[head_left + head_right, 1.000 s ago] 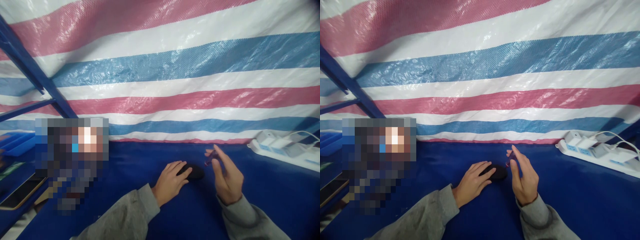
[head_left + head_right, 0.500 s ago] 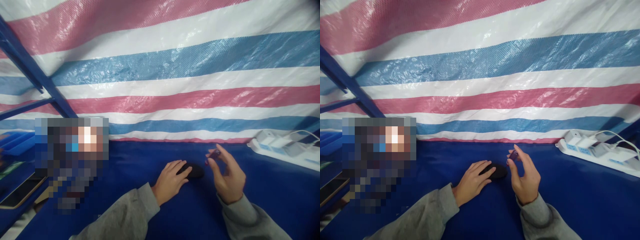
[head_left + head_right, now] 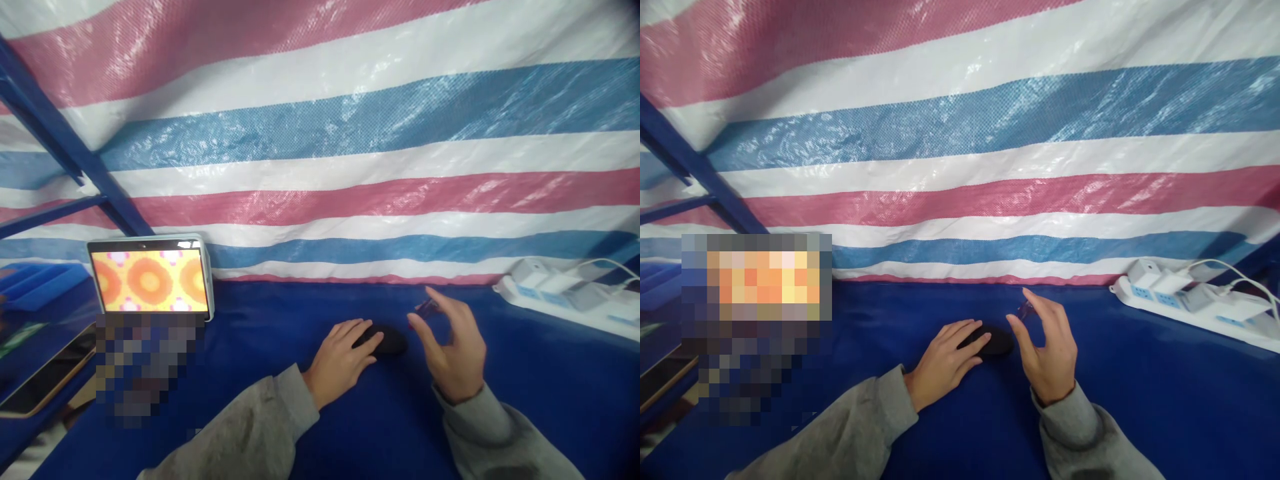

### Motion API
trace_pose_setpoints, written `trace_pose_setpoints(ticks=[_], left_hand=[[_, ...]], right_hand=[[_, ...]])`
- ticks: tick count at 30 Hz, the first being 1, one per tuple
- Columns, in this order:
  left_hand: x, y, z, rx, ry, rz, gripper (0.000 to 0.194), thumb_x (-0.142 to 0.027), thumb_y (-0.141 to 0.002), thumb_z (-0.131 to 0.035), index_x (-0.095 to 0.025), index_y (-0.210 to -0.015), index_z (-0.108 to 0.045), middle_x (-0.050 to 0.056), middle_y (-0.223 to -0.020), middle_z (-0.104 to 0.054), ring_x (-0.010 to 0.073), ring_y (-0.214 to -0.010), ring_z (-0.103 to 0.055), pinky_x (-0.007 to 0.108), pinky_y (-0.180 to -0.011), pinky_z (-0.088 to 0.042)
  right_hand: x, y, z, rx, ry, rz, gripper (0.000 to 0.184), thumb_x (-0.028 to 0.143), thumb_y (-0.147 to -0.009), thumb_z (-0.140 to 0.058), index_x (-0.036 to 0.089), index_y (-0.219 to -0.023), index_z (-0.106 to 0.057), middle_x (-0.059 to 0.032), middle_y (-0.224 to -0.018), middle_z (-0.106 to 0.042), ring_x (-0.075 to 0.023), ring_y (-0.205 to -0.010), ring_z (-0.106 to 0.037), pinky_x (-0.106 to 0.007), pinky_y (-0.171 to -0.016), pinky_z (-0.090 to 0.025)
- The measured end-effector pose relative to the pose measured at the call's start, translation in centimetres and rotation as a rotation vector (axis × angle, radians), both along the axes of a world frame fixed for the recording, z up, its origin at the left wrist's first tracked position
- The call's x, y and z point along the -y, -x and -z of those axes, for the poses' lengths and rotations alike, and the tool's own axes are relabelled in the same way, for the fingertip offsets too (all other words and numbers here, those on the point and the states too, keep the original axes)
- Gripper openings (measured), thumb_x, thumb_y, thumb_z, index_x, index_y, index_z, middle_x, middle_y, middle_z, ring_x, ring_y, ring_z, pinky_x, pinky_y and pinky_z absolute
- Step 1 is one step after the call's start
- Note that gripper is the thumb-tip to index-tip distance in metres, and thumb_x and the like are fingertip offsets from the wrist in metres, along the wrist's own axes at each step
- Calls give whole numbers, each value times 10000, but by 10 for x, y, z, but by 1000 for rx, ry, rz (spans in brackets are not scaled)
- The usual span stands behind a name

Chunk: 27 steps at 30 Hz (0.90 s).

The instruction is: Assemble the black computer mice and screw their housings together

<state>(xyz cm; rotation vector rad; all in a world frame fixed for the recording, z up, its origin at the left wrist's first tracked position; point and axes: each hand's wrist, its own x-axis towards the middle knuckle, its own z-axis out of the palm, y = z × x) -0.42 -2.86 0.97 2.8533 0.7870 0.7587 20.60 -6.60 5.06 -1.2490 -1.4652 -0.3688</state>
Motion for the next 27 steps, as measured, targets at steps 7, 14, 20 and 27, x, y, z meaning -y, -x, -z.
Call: trace_pose_setpoints(ticks=[7,14,20,27], left_hand=[[0,0,2,8,3,-6,405,-311,-1010,-539,-227,-1406,-515,112,-1441,-545,270,-1331,-519,463,-1078,-475],[0,0,2,5,9,-2,414,-303,-1003,-551,-215,-1406,-515,114,-1444,-543,281,-1325,-520,473,-1073,-480],[0,0,3,11,10,-5,408,-311,-1008,-542,-223,-1406,-517,106,-1443,-545,279,-1325,-520,466,-1075,-479],[0,0,2,9,17,-1,403,-306,-1011,-538,-229,-1406,-515,108,-1449,-539,272,-1339,-509,464,-1087,-470]], right_hand=[[3,1,1,-35,29,-96,528,164,-913,-587,233,-1430,-501,-88,-1042,-700,-212,-900,-671,-411,-842,-550],[4,-2,2,-64,-26,-63,489,151,-883,-637,253,-1357,-577,-73,-1013,-704,-210,-900,-672,-400,-834,-550],[3,0,3,-47,-33,-37,464,181,-863,-673,246,-1318,-613,-86,-1061,-703,-225,-949,-672,-401,-849,-557],[3,2,2,-38,22,-85,489,186,-889,-636,233,-1370,-561,-93,-1098,-726,-233,-976,-694,-424,-876,-563]])
